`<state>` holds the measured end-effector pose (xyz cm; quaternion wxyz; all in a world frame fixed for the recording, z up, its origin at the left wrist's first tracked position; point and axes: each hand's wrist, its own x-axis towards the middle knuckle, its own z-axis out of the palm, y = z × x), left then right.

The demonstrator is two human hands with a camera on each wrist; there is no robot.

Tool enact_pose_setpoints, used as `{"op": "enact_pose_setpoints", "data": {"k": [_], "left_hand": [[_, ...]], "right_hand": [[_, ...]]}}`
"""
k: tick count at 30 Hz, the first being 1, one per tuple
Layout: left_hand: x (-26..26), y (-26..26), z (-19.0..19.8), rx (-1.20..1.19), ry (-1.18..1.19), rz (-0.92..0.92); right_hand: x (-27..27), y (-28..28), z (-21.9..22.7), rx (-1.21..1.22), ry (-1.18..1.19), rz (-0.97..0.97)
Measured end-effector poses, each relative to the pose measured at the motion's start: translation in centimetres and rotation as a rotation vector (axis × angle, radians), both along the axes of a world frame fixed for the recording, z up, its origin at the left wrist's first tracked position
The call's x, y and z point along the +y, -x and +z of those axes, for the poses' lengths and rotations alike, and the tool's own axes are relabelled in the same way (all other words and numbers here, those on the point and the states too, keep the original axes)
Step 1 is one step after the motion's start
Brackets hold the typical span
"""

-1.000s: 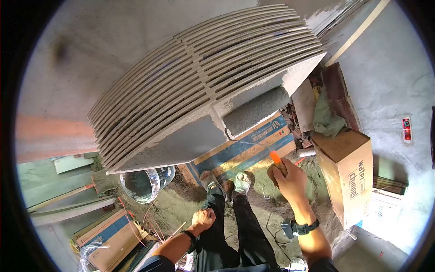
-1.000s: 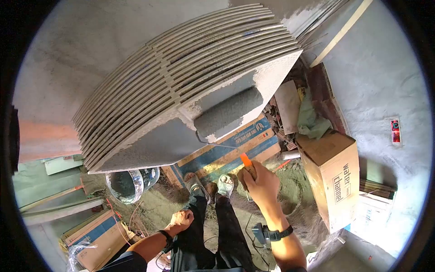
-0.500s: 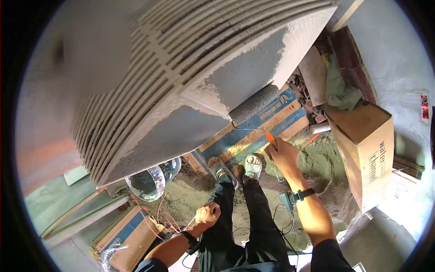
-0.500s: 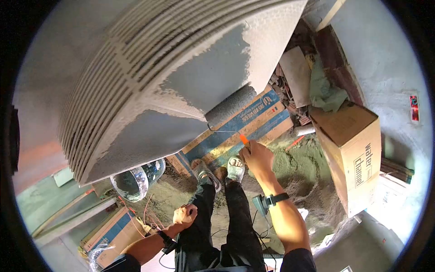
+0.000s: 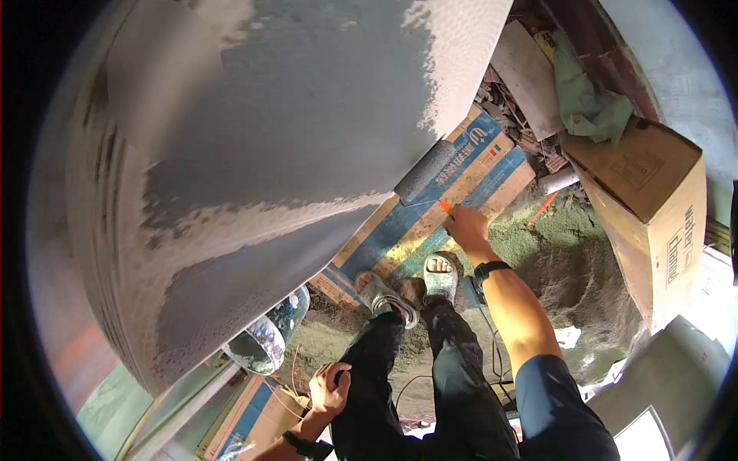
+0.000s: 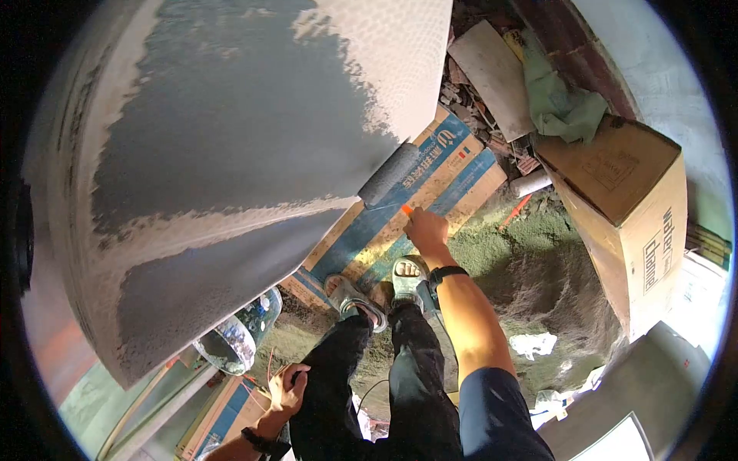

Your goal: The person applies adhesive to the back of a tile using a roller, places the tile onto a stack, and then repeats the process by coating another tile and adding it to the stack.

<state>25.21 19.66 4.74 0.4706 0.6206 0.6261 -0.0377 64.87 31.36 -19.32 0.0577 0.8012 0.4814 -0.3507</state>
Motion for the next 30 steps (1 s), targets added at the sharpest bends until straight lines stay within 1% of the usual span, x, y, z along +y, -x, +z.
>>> {"op": "enact_pose_setpoints", "data": {"k": [1, 3, 5, 7, 8, 9, 11, 12, 14, 16, 18, 19, 20, 21, 22, 24, 26, 28, 30], "left_hand": [[0.4, 0.2, 0.2, 0.030, 0.036, -0.009], [0.9, 0.6, -0.1, 0.011, -0.015, -0.017], [1.3, 0.7, -0.2, 0.017, -0.033, -0.024], [1.6, 0.6, 0.0, 0.027, 0.023, 0.041], [1.5, 0.5, 0.3, 0.025, 0.024, 0.039], [1.3, 0.4, 0.3, 0.039, 0.039, 0.033], [0.5, 0.4, 0.0, 0.041, 0.054, 0.024], [-0.4, 0.7, -0.6, -0.002, 0.026, 0.016], [-1.1, 0.2, -0.9, -0.060, -0.004, 0.004], [-1.3, -0.8, -0.4, -0.055, 0.011, -0.021], [-1.9, -1.0, -0.9, -0.036, 0.010, -0.063], [-2.2, -1.0, -1.0, -0.011, 0.013, -0.098], [-2.4, -0.9, -1.2, 0.016, 0.015, -0.133], [-2.5, -1.2, -1.1, 0.044, 0.040, -0.143], [-2.6, -1.2, -1.0, 0.040, 0.040, -0.154], [-2.9, -1.3, -1.3, 0.087, 0.047, -0.202], [-3.3, -0.6, -2.0, 0.074, 0.031, -0.198], [-2.3, -1.0, -1.7, 0.016, 0.059, -0.144], [-1.8, -0.7, -0.9, 0.057, 0.061, -0.164]], "right_hand": [[0.2, -0.4, -1.2, -0.012, 0.018, 0.003], [0.4, -1.1, -3.4, -0.026, 0.036, 0.001], [0.4, -1.9, -4.9, -0.041, -0.007, -0.019], [0.4, -2.7, -4.9, -0.043, -0.037, -0.019], [0.3, -3.1, -4.4, -0.043, -0.067, -0.014], [0.4, -3.5, -3.1, -0.050, -0.068, -0.015], [0.5, -4.4, 1.6, 0.039, -0.057, 0.002], [0.6, -4.8, 4.2, 0.028, -0.058, 0.000], [0.7, -5.4, 8.8, 0.096, -0.103, -0.031], [0.2, -6.0, 12.3, 0.090, -0.153, -0.048], [0.0, -6.5, 16.4, 0.149, -0.243, -0.083], [0.5, -6.8, 19.0, 0.171, -0.187, -0.081], [0.3, -7.1, 20.3, 0.163, -0.191, -0.092], [0.1, -7.2, 21.3, 0.150, -0.281, -0.057], [-0.2, -7.3, 22.4, 0.137, -0.369, -0.020], [-0.3, -7.5, 23.8, 0.177, -0.358, -0.058], [-0.3, -7.7, 23.9, 0.170, -0.361, -0.042], [-0.3, -7.9, 21.8, 0.152, -0.361, -0.032], [-0.2, -8.2, 18.8, 0.141, -0.361, -0.018]]}}
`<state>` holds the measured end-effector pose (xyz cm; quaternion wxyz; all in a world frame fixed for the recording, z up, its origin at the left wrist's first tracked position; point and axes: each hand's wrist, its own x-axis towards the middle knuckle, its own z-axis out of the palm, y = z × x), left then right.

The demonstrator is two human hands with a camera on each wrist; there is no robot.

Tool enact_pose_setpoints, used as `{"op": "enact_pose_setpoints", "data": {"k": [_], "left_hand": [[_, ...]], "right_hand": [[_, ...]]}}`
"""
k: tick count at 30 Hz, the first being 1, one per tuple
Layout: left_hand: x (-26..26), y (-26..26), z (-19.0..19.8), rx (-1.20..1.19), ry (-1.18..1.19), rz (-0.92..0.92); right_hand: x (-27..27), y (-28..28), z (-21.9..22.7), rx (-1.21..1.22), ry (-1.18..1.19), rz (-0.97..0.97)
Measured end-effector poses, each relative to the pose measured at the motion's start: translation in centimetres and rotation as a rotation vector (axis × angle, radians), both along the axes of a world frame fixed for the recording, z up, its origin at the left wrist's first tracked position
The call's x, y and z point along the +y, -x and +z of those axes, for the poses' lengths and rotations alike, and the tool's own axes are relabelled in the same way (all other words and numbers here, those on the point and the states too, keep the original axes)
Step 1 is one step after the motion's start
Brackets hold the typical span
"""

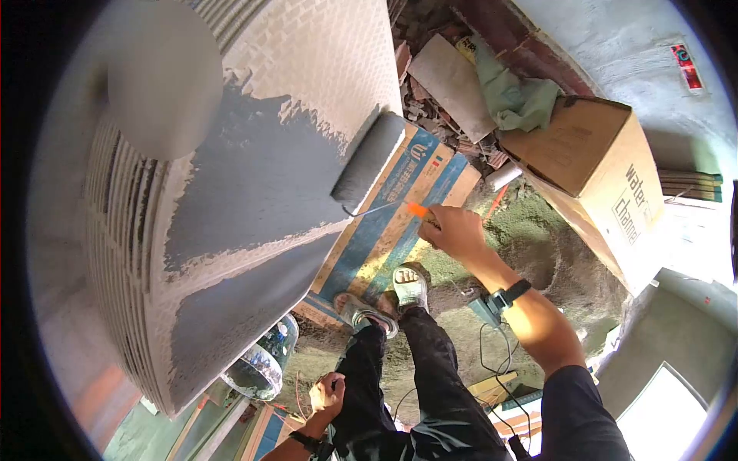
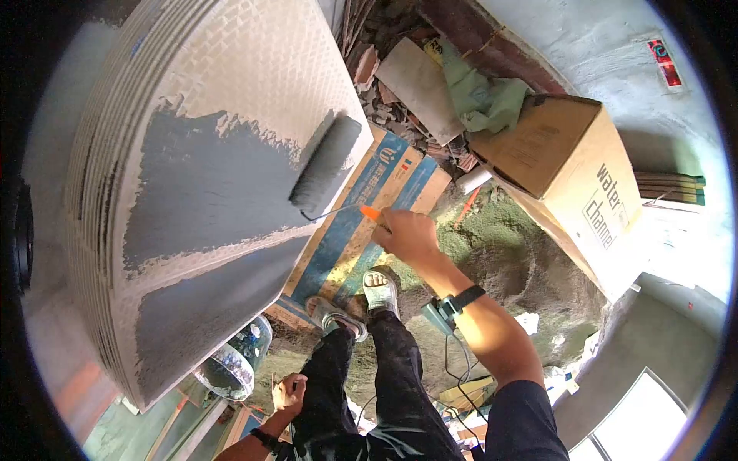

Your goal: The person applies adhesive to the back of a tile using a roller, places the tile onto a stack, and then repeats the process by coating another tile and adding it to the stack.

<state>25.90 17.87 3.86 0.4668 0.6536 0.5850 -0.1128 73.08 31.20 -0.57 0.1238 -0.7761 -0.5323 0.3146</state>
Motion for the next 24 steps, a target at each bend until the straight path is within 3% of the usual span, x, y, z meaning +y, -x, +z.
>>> {"op": "enact_pose_setpoints", "data": {"k": [4, 8, 10, 16, 19, 24], "left_hand": [[0.1, 1.9, -1.0, -0.021, -0.042, 0.044], [1.9, 1.6, 0.5, 0.025, 0.026, 0.152], [2.6, 1.7, 0.6, 0.029, -0.030, 0.188], [3.8, 2.4, 0.5, 0.085, -0.010, 0.244], [3.8, 2.5, 0.8, 0.044, -0.044, 0.215], [1.8, 1.6, 0.7, 0.013, -0.012, 0.186]], "right_hand": [[0.7, -0.8, -7.7, -0.091, 0.124, 0.042], [1.9, -1.5, -15.8, -0.102, 0.219, 0.071], [2.6, -1.7, -18.8, -0.192, 0.329, 0.084], [3.8, -2.4, -24.9, -0.235, 0.354, 0.097], [4.6, -2.2, -23.8, -0.218, 0.389, 0.094], [4.2, -2.9, -16.1, -0.206, 0.379, 0.109]]}}
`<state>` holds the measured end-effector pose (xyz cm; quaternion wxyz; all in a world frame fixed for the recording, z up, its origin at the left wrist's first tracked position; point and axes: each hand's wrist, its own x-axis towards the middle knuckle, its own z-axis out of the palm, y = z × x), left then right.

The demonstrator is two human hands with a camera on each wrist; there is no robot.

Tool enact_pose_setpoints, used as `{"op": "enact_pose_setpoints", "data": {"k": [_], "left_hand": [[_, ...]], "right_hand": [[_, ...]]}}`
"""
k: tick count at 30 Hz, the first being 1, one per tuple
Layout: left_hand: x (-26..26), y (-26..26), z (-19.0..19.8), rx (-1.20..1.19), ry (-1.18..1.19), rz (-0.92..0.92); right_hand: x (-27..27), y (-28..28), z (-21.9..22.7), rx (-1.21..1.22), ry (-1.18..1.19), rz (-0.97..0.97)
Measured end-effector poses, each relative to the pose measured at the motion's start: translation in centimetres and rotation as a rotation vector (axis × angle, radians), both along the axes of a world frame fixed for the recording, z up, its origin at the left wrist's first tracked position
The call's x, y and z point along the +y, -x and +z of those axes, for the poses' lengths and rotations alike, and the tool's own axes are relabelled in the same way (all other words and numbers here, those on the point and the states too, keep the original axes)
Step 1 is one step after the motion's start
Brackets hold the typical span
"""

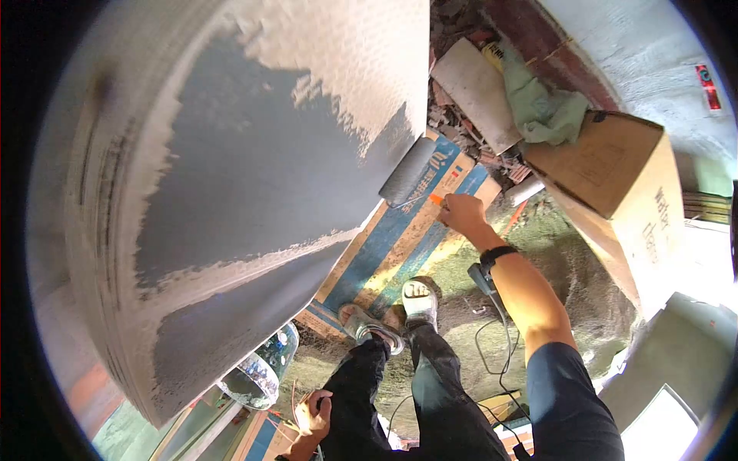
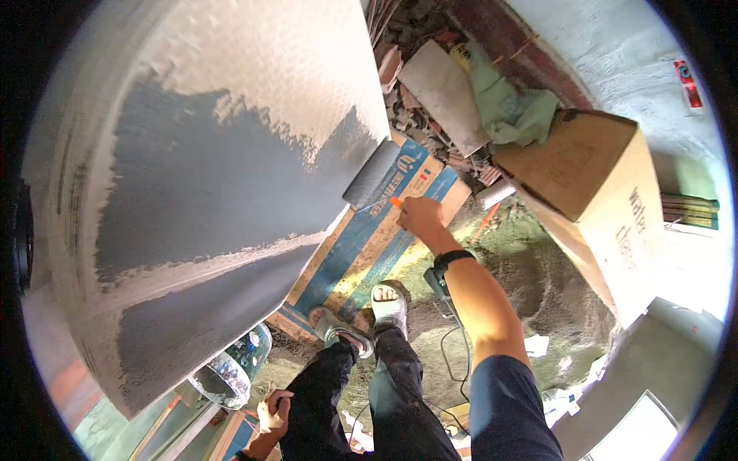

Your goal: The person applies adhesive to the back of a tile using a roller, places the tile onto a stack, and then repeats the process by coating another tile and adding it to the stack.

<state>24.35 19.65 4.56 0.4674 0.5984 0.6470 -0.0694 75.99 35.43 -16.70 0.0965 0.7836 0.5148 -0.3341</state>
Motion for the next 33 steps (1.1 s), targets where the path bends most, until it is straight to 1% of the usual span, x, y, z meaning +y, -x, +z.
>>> {"op": "enact_pose_setpoints", "data": {"k": [3, 5, 6, 7, 8, 9, 10, 12, 13, 14, 15, 16, 17, 19, 20, 22, 23, 25, 26, 28, 31, 33], "left_hand": [[-1.0, -1.5, -0.3, -0.068, -0.029, -0.031], [-1.2, -2.8, 0.0, -0.027, -0.018, -0.141], [-1.7, -3.1, -0.1, -0.036, -0.025, -0.140], [-2.3, -3.2, -0.4, 0.012, -0.008, -0.171], [-2.9, -3.3, -0.8, 0.061, 0.009, -0.202], [-3.3, -3.5, -0.9, 0.089, 0.022, -0.240], [-3.6, -3.6, -1.0, 0.086, 0.014, -0.239], [-4.3, -3.5, -1.4, 0.140, 0.100, -0.280], [-5.8, -2.2, -3.5, 0.133, 0.133, -0.247], [-6.3, -2.1, -3.3, 0.130, 0.127, -0.243], [-6.5, -2.3, -3.2, 0.122, 0.060, -0.276], [-6.8, -2.2, -3.2, 0.116, -0.006, -0.308], [-6.8, -2.2, -3.4, 0.114, -0.014, -0.305], [-6.7, -2.2, -4.0, 0.184, 0.165, -0.293], [-6.7, -2.2, -3.8, 0.185, 0.160, -0.287], [-5.5, -3.1, -1.8, 0.144, 0.093, -0.329], [-5.5, -3.0, -1.9, 0.144, 0.088, -0.326], [-5.3, -3.1, -2.0, 0.188, 0.145, -0.349], [-5.3, -3.1, -1.9, 0.186, 0.138, -0.347], [-4.5, -3.9, -0.3, 0.157, 0.161, -0.317], [-5.2, -3.2, -1.1, 0.105, 0.109, -0.324], [-5.5, -3.1, -1.3, 0.123, 0.097, -0.330]], "right_hand": [[-0.7, -0.4, 5.3, -0.003, -0.083, 0.033], [-0.8, -0.3, 10.3, 0.088, -0.138, -0.008], [-0.9, -0.2, 12.6, 0.079, -0.145, -0.007], [-1.0, -0.2, 14.6, 0.103, -0.181, -0.020], [-1.2, -0.2, 16.2, 0.127, -0.219, -0.034], [-1.3, -0.1, 17.3, 0.097, -0.306, -0.001], [-1.6, -0.1, 18.4, 0.093, -0.313, 0.001], [-1.8, 0.0, 21.1, 0.110, -0.404, 0.001], [-1.7, 0.0, 22.6, 0.108, -0.411, 0.005], [-1.7, 0.0, 24.1, 0.154, -0.411, -0.025], [-1.6, -0.1, 25.5, 0.200, -0.411, -0.054], [-1.6, -0.1, 26.9, 0.198, -0.417, -0.050], [-1.5, 0.0, 28.2, 0.201, -0.442, -0.058], [-1.2, 0.0, 30.9, 0.205, -0.472, -0.059], [-1.1, 0.0, 32.3, 0.217, -0.483, -0.076], [-1.2, 0.0, 34.5, 0.231, -0.495, -0.095], [-1.2, -0.1, 35.3, 0.233, -0.535, -0.085], [-1.0, -0.2, 37.3, 0.233, -0.579, -0.071], [-0.9, -0.1, 38.4, 0.259, -0.601, -0.090], [-0.8, 0.0, 40.2, 0.286, -0.629, -0.106], [-0.8, 0.2, 42.1, 0.311, -0.684, -0.123], [-0.7, 0.3, 43.1, 0.272, -0.717, -0.112]]}}
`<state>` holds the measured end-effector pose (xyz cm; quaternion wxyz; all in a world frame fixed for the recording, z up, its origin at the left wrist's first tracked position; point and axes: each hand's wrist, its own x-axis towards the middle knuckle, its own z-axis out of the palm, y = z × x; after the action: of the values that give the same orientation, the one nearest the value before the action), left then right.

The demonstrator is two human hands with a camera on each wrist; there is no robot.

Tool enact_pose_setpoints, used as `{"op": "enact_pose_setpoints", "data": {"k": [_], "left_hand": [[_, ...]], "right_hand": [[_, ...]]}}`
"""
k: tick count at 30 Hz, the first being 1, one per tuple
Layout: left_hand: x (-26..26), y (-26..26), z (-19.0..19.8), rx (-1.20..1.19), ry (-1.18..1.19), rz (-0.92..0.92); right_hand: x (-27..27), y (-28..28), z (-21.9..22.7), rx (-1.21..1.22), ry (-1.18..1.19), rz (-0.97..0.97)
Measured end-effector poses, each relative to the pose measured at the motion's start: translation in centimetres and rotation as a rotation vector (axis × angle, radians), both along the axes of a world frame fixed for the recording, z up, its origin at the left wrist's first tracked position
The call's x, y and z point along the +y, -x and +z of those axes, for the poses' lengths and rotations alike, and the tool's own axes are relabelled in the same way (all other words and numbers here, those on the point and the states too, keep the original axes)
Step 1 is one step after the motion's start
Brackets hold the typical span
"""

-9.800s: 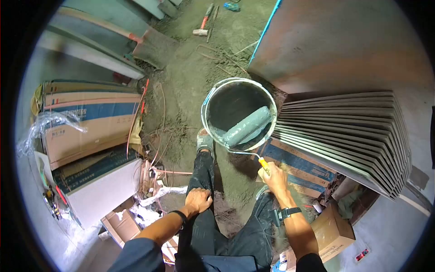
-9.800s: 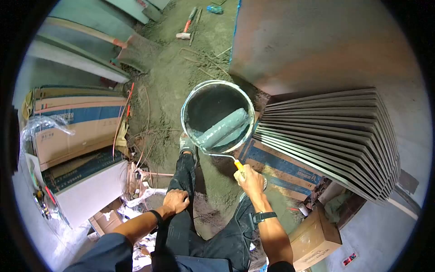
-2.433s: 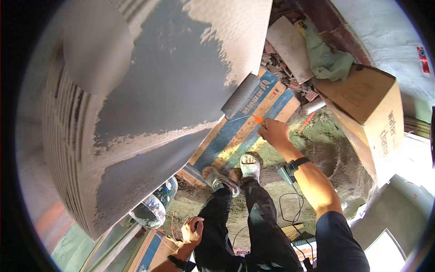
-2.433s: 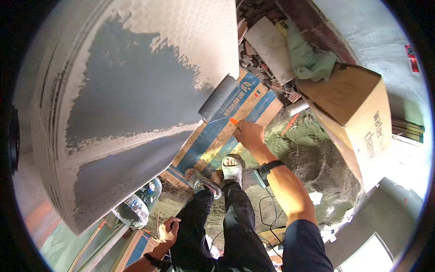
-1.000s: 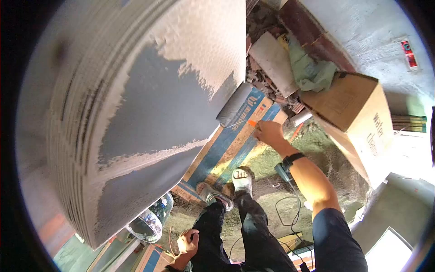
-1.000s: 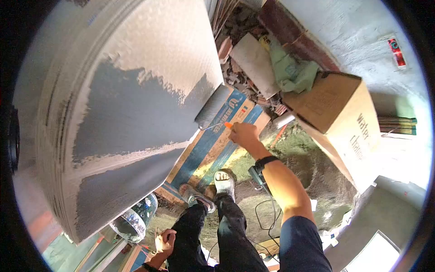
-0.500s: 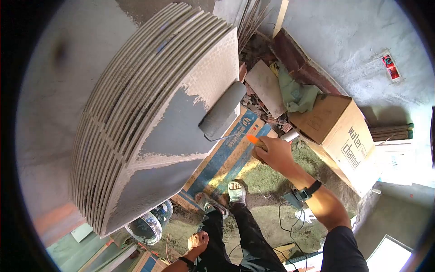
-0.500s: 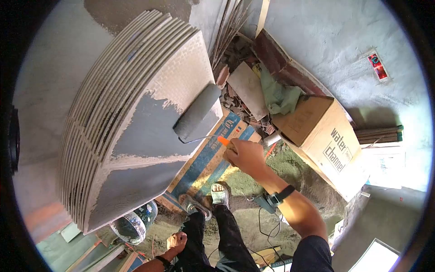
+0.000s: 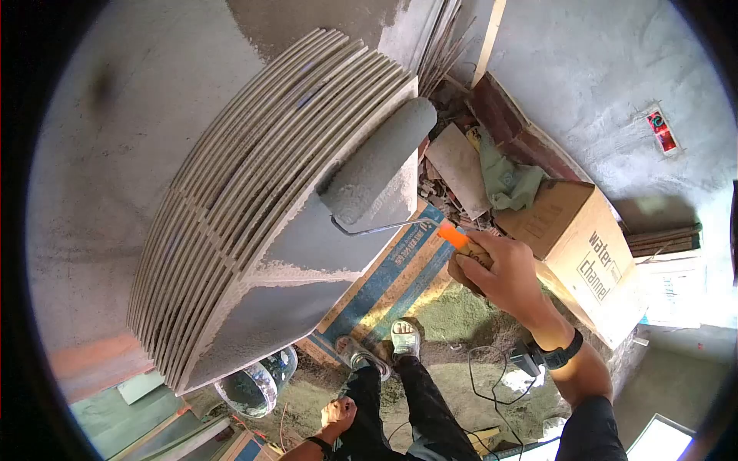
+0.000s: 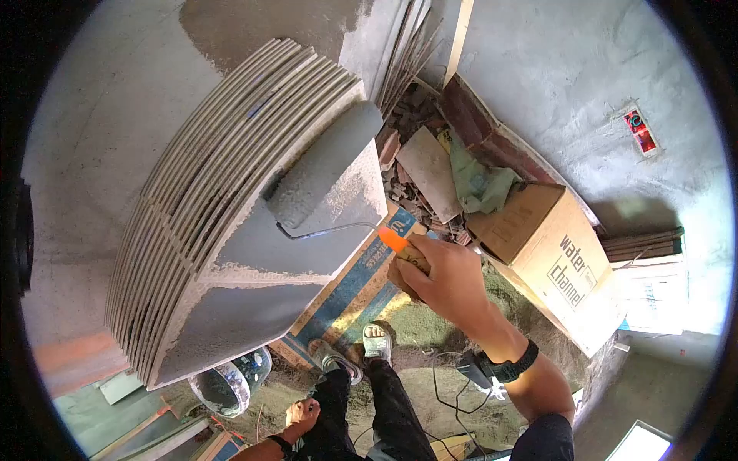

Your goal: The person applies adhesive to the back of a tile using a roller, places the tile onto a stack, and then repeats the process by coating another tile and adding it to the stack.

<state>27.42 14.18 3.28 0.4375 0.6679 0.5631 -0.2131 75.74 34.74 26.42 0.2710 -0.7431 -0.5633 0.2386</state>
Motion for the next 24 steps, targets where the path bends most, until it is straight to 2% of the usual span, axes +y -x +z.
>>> {"op": "enact_pose_setpoints", "data": {"k": [4, 7, 9, 13, 17, 20, 22, 24], "left_hand": [[-0.5, 0.2, -0.6, -0.006, 0.002, 0.014], [0.1, -0.2, 0.6, -0.005, 0.026, 0.064], [-0.4, 0.2, 0.0, -0.006, 0.025, 0.078], [-0.7, 0.6, -0.8, -0.002, 0.010, 0.123], [0.0, 0.5, -0.2, 0.000, 0.024, 0.084], [0.8, -0.3, 0.9, -0.052, 0.026, 0.124], [1.3, -0.5, 1.1, -0.032, 0.023, 0.115], [1.2, -0.7, 0.9, -0.021, 0.019, 0.110]], "right_hand": [[0.1, 0.0, -0.5, 0.011, 0.019, -0.020], [0.1, 0.0, -2.2, -0.009, 0.094, -0.017], [0.1, 0.1, -3.3, -0.028, 0.181, -0.004], [0.1, -0.2, -8.6, -0.083, 0.222, 0.026], [0.4, -0.4, -14.9, -0.156, 0.323, 0.092], [0.4, -0.4, -16.2, -0.128, 0.345, 0.100], [0.4, -0.3, -15.5, -0.103, 0.339, 0.097], [0.0, -0.6, -13.6, 0.036, 0.330, 0.051]]}}
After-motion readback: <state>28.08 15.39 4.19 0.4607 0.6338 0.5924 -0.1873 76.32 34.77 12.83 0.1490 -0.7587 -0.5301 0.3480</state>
